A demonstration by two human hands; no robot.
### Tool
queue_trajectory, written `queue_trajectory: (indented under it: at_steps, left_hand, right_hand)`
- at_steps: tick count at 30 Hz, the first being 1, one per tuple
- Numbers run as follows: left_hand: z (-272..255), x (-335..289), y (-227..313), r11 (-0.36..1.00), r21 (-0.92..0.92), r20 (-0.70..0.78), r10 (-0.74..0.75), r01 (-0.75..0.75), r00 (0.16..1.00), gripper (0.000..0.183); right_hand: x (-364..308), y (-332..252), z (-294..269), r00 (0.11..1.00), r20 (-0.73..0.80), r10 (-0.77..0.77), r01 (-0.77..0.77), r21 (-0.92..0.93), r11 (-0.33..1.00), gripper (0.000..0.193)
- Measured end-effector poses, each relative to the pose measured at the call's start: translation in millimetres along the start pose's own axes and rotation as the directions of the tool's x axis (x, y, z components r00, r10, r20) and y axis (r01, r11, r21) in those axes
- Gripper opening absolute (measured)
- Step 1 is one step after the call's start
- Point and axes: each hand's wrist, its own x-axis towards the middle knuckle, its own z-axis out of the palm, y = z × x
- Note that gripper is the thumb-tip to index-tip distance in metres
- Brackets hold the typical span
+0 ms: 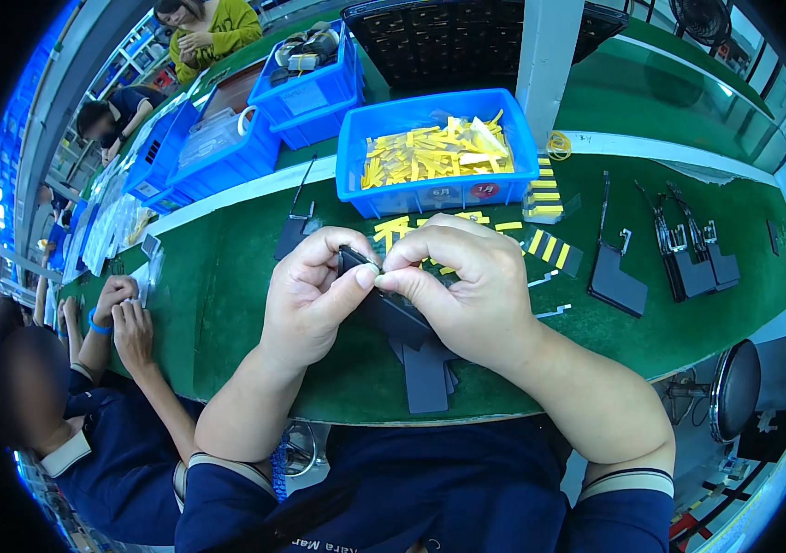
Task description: The person assembles small electronic components by hand at a factory workstation. They pick up black rectangular parts and yellow strips, aligning and attaching them together. The person works continuously on the assembly line, handling items one at a time.
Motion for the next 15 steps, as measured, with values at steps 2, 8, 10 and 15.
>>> queue_trajectory:
  at_steps: [2,8,10,15]
  left_hand:
    - [-0.4,-1.2,0.6,0.999,-0.032,0.023,-0.019,0.020,1.000,0.010]
    - [0.1,-2.0,2.8,0.991,-0.116,0.086,-0.062,0.072,0.994,0.009]
    - [0.3,-2.3,3.3,0.995,-0.078,0.080,-0.060,0.066,0.995,0.009]
    - [-3.3,1.7,-2.4,0.915,0.400,-0.063,0.082,-0.050,0.995,0.018]
  right_hand:
    - [0.1,1.0,-0.5,0.999,0.011,-0.032,0.033,-0.007,0.999,0.010]
    - [2.8,6.5,-2.1,0.995,0.037,-0.095,0.094,0.040,0.995,0.010]
    - [4.6,6.6,-3.8,0.994,0.057,-0.090,0.086,0.078,0.993,0.011]
    - [5.8,11.9,-1.2,0.971,0.089,0.220,-0.233,0.173,0.957,0.016]
